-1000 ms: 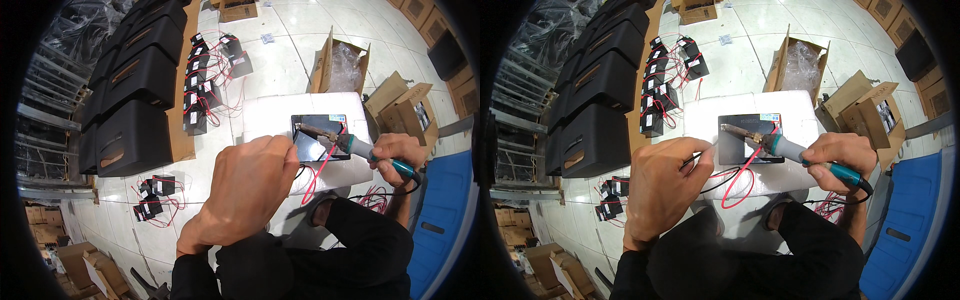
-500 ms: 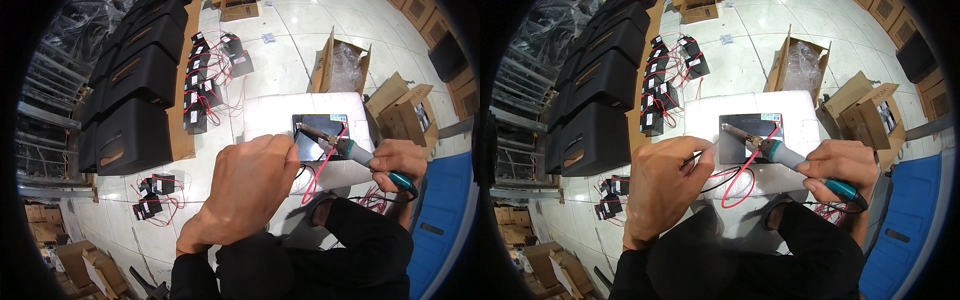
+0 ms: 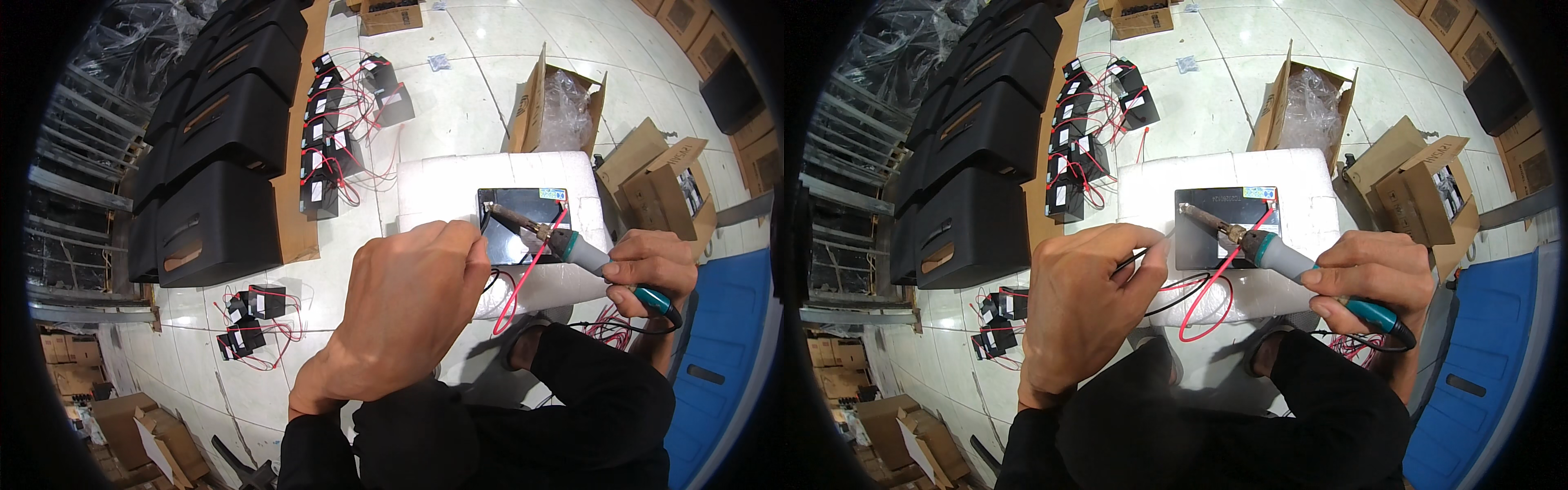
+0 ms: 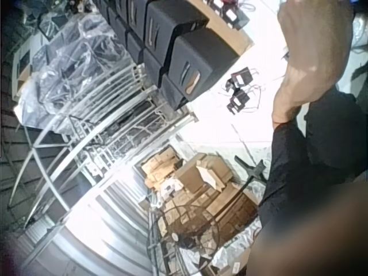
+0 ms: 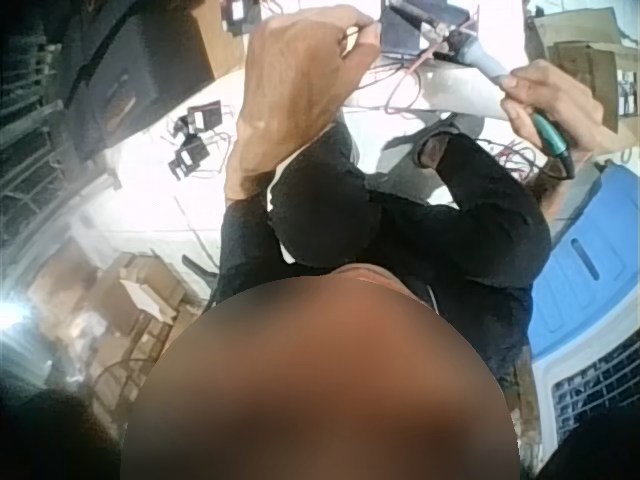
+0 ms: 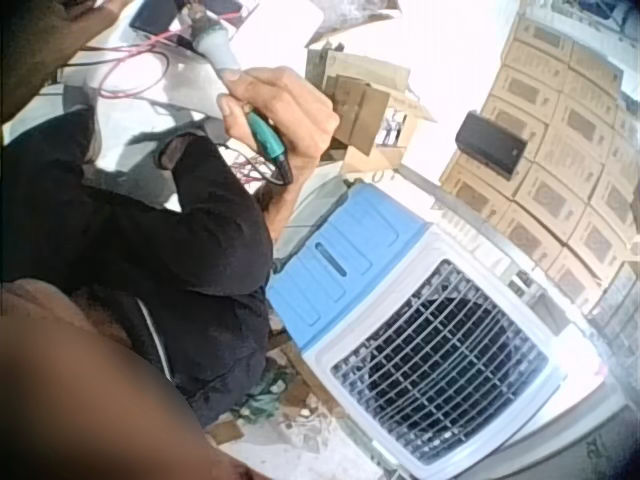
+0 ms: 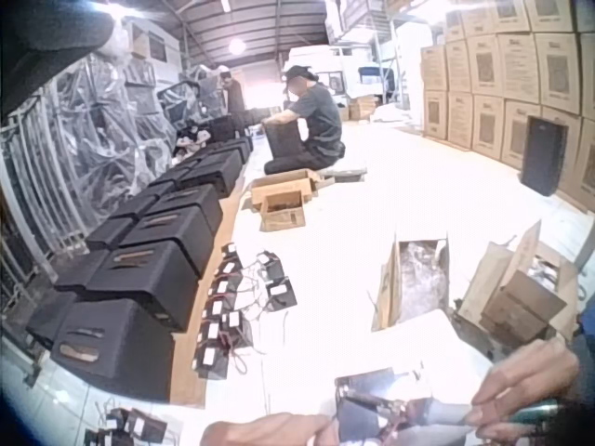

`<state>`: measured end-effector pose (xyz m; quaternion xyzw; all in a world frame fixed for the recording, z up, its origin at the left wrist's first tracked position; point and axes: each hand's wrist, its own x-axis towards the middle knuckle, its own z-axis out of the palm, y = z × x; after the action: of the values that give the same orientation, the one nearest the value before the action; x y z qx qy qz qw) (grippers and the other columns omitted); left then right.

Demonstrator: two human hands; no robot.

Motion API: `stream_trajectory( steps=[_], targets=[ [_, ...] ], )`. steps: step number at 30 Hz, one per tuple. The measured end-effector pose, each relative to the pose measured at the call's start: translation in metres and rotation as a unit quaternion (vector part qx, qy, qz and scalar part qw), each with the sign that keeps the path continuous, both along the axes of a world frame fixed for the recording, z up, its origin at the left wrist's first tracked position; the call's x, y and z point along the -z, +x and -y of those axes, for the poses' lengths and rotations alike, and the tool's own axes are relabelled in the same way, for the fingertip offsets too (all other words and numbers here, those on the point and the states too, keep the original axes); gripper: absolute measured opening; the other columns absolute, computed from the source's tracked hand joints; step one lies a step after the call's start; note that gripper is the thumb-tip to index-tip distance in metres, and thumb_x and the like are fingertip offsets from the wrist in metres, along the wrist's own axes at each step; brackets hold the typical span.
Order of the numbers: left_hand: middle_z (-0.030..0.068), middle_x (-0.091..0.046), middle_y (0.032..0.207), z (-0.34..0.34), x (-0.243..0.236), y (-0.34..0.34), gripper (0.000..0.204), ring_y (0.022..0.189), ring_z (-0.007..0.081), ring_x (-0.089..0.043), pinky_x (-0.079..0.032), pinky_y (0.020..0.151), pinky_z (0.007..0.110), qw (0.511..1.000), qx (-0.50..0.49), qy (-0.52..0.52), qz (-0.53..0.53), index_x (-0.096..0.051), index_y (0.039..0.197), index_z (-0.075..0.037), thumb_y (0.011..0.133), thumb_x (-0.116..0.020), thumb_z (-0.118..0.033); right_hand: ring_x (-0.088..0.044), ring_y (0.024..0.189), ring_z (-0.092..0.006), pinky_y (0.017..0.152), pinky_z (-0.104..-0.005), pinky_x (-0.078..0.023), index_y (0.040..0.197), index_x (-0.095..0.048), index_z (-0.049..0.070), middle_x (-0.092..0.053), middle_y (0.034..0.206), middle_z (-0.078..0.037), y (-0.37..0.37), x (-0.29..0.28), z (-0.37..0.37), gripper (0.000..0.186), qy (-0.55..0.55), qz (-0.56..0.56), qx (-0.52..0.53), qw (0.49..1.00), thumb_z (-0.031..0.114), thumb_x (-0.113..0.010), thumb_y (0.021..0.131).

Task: The person sits on the floor and uses a soldering iron and solder to attach red and black wires to terminals on small black battery packs. The person repeatedly heats the connection points and applies solder to secure the wires.

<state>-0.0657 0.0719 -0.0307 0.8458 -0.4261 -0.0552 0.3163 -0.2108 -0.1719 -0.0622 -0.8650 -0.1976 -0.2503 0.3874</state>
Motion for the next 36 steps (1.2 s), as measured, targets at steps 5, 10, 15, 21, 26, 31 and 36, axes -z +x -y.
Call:
stream_trajectory(
  steps=[5,10,15,21,26,31,36],
  targets=[
    [0.0119,-0.067,0.07,0.0,0.0,0.0,0.01,0.055,0.0196,-0.063,-0.048,0.054,0.029,1.0,0.0,0.0,-0.001,-0.07,0.084,0.001,0.083,-0.067,-0.009,-0.065,0.054,-0.0205,0.046,-0.0288,-0.05,0.087,-0.072,-0.001,-0.067,0.069,-0.015,0.002,0.005,-0.001,0.017,0.007,0.025,0.004,1.0,0.012,-0.078,0.076],
    [0.0121,-0.067,0.07,0.0,0.0,0.0,0.011,0.055,0.0196,-0.063,-0.048,0.054,0.029,1.0,0.0,0.006,0.001,-0.07,0.084,0.001,0.084,-0.067,-0.009,-0.065,0.053,-0.0196,0.045,-0.028,-0.05,0.086,-0.073,0.0,-0.066,0.067,-0.014,0.001,0.006,-0.002,0.017,0.007,0.038,0.012,0.999,0.011,-0.079,0.075],
    [0.0122,-0.068,0.071,0.001,0.001,-0.001,0.011,0.055,0.0195,-0.063,-0.048,0.054,0.028,1.0,-0.005,0.002,-0.003,-0.07,0.085,0.001,0.084,-0.067,-0.01,-0.066,0.056,-0.0214,0.048,-0.0289,-0.051,0.089,-0.071,-0.001,-0.067,0.069,-0.014,0.0,0.002,0.001,0.019,-0.001,0.017,0.004,1.0,0.01,-0.078,0.075],
    [0.0117,-0.068,0.071,0.0,0.001,-0.001,0.011,0.055,0.0183,-0.063,-0.048,0.054,0.028,1.0,-0.006,0.001,-0.002,-0.071,0.086,0.001,0.084,-0.067,-0.01,-0.068,0.06,-0.023,0.052,-0.0305,-0.053,0.09,-0.068,-0.004,-0.067,0.071,-0.016,-0.002,0.005,0.005,0.02,0.048,0.048,0.017,0.998,0.009,-0.076,0.077],
    [0.0114,-0.068,0.071,0.0,0.001,-0.001,0.011,0.055,0.0177,-0.063,-0.048,0.053,0.027,1.0,-0.007,0.004,-0.003,-0.071,0.086,0.001,0.083,-0.068,-0.009,-0.068,0.06,-0.0226,0.054,-0.031,-0.054,0.091,-0.067,-0.005,-0.067,0.071,-0.016,-0.003,0.007,0.008,0.019,0.052,0.061,0.028,0.996,0.009,-0.074,0.079],
    [0.011,-0.067,0.07,0.0,0.001,-0.001,0.01,0.055,0.0171,-0.063,-0.048,0.053,0.026,1.0,-0.01,0.0,0.007,-0.071,0.085,0.001,0.082,-0.069,-0.008,-0.068,0.061,-0.0223,0.057,-0.0314,-0.055,0.093,-0.067,-0.005,-0.067,0.073,-0.015,-0.006,0.006,0.007,0.019,0.068,0.045,0.038,0.996,0.006,-0.071,0.079],
    [0.0101,-0.067,0.068,0.001,0.001,-0.003,0.009,0.053,0.0156,-0.059,-0.047,0.052,0.026,1.0,-0.019,-0.01,0.018,-0.071,0.085,0.001,0.081,-0.07,-0.008,-0.068,0.064,-0.0222,0.058,-0.0307,-0.055,0.096,-0.067,-0.006,-0.068,0.076,-0.016,-0.009,0.008,0.005,0.021,0.094,0.044,0.061,0.993,0.004,-0.071,0.078]
  ],
)
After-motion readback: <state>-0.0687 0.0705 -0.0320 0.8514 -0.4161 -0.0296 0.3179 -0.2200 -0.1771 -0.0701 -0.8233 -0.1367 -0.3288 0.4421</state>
